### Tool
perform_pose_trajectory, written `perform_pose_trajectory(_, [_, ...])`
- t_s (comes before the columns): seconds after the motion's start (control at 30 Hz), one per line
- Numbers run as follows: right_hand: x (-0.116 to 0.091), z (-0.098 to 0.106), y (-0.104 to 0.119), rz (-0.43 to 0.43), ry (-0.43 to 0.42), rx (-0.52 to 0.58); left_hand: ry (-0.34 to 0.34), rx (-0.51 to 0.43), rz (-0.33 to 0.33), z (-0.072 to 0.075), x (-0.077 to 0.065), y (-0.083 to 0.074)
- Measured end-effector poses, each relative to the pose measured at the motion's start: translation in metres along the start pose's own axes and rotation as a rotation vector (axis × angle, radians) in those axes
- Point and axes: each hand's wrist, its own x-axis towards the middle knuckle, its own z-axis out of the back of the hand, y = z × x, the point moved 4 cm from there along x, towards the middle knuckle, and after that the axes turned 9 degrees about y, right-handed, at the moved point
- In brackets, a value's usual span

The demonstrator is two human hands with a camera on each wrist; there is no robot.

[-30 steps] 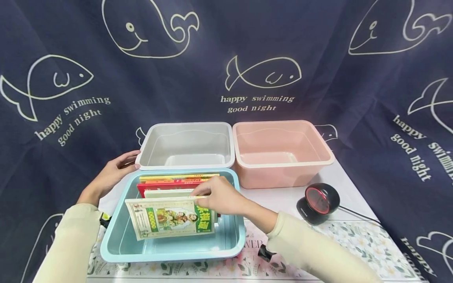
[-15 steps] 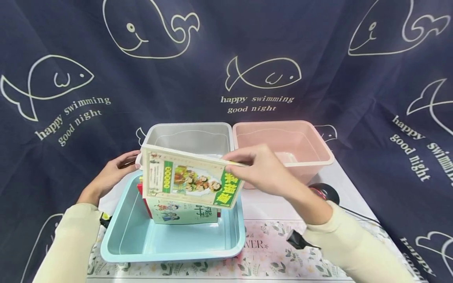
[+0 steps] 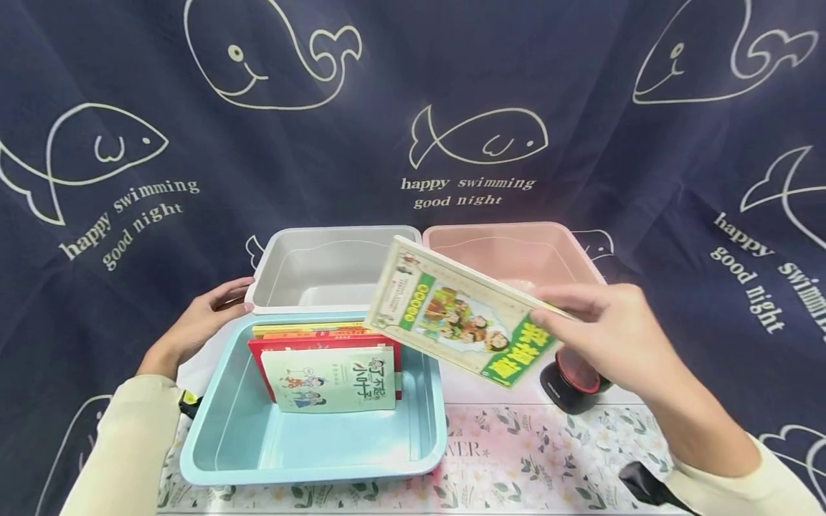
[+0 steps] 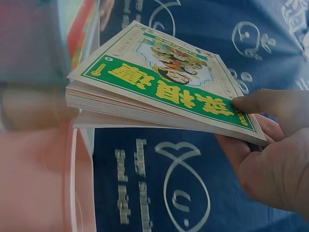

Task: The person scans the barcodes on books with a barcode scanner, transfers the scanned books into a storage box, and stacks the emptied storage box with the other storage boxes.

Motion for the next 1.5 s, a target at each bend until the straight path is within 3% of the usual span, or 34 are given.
perform_pose_trajectory(0.2, [-0.034, 0.017, -0.037, -0.108, -0.07, 0.015, 0.001, -0.013, -0.008, 0.0, 0.0, 0.0])
perform_pose_trajectory(0.4, [-0.079, 0.021, -0.083, -0.282, -0.146, -0.036, 0.011, -0.011, -0.001, -0.002, 0.001, 0.0])
perform_pose_trajectory(0.6, [-0.113, -0.005, -0.129, -0.368, -0.135, -0.055, -0.003, 0.004, 0.006, 0.006, -0.004, 0.0])
perform_pose_trajectory(0.77, [-0.136, -0.03, -0.164, -0.472, -0.123, 0.033, 0.01, 0.005, 0.004, 0.006, -0.002, 0.001])
perform_pose_trajectory(1.0, [-0.162, -0.05, -0.202, -0.766, -0.059, 0.169, 0.017, -0.012, 0.003, 0.002, 0.002, 0.004])
perform_pose_trajectory(1.07, [-0.165, -0.053, -0.205, -0.815, -0.048, 0.188, 0.017, -0.01, 0.007, 0.002, 0.002, 0.003])
perform_pose_trajectory(1.13, [-0.168, -0.055, -0.207, -0.823, -0.061, 0.195, 0.014, -0.003, 0.009, 0.003, 0.002, 0.003])
perform_pose_trajectory(1.23, [-0.17, -0.055, -0.205, -0.77, -0.091, 0.173, 0.013, 0.003, 0.01, 0.003, 0.001, 0.002])
perform_pose_trajectory(1.33, [-0.165, -0.048, -0.194, -0.62, -0.147, 0.1, 0.014, 0.001, 0.012, 0.002, 0.001, 0.001])
perform_pose_trajectory(1.5, [-0.141, -0.027, -0.161, -0.376, -0.206, -0.062, 0.016, -0.008, 0.014, 0.001, 0.002, 0.0])
